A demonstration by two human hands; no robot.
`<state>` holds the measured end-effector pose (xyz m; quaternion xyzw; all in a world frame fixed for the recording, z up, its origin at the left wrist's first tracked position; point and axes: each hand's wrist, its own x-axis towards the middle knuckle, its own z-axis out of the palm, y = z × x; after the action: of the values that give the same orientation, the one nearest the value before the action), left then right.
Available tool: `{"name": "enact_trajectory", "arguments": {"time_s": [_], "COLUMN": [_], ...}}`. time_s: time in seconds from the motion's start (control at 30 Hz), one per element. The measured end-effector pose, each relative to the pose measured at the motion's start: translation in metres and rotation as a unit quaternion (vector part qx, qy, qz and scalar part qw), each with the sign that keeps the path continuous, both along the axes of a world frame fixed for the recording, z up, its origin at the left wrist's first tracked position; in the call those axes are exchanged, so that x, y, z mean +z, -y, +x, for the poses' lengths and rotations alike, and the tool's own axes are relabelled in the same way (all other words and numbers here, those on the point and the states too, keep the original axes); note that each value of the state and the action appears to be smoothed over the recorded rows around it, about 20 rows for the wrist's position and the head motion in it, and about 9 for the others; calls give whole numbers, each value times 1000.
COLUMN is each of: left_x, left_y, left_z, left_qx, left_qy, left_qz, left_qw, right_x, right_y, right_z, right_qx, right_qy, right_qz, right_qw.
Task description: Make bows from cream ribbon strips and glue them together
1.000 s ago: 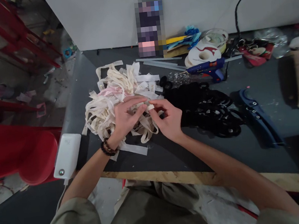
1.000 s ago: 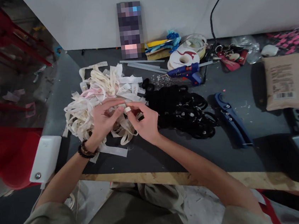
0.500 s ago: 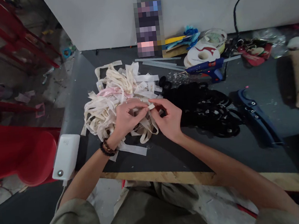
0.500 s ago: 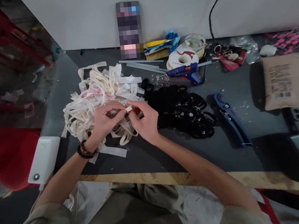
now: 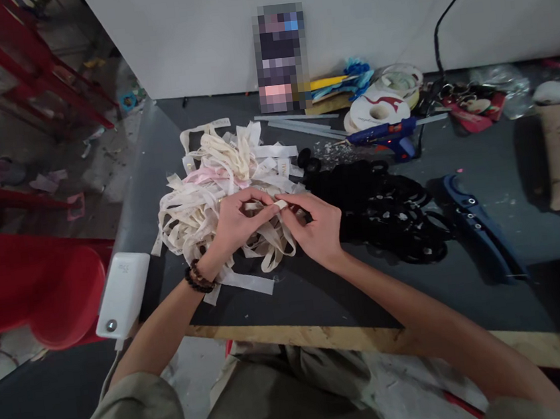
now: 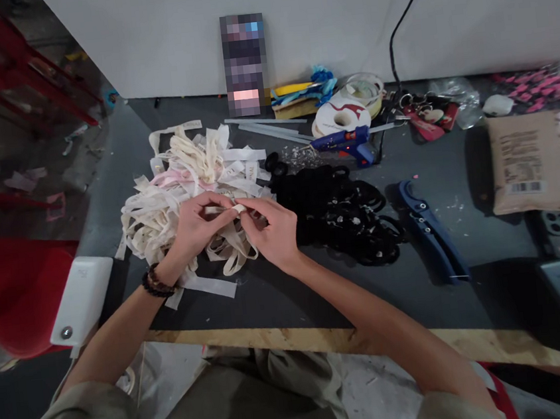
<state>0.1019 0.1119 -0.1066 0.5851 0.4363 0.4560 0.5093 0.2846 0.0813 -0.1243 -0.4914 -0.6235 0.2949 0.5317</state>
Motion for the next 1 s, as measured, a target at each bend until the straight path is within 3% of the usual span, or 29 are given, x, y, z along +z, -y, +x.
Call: {"name": "enact_trajectory", "arguments": {"time_s": [0.23,0.4,0.5,0.7,1.0], "left_x": [-7,-11,-10,-9,-10], "left_y": [2,0,-3,-7,-4], "left_z": [1,-1,-2,-3,-2], "left_qx": [27,3,-26,-21,-56], "left_qy": [-53,-3,21,25,50], "left_qz": [87,94,77,15,-5], "left_qw": [994,996,996,999,997], "right_x": [-3,-1,0,2,0], "right_y": [2,0,0,-1,-3], "right_z": [-4,-3,-1,-2,-1], "right_qx": [-21,-19,-11,-21,-17], "right_qy": [-19,-13,-4,-17,-35], "right_qz": [-30,-44,-69,-83,-50], "right_qw": [999,999,998,996,998]}}
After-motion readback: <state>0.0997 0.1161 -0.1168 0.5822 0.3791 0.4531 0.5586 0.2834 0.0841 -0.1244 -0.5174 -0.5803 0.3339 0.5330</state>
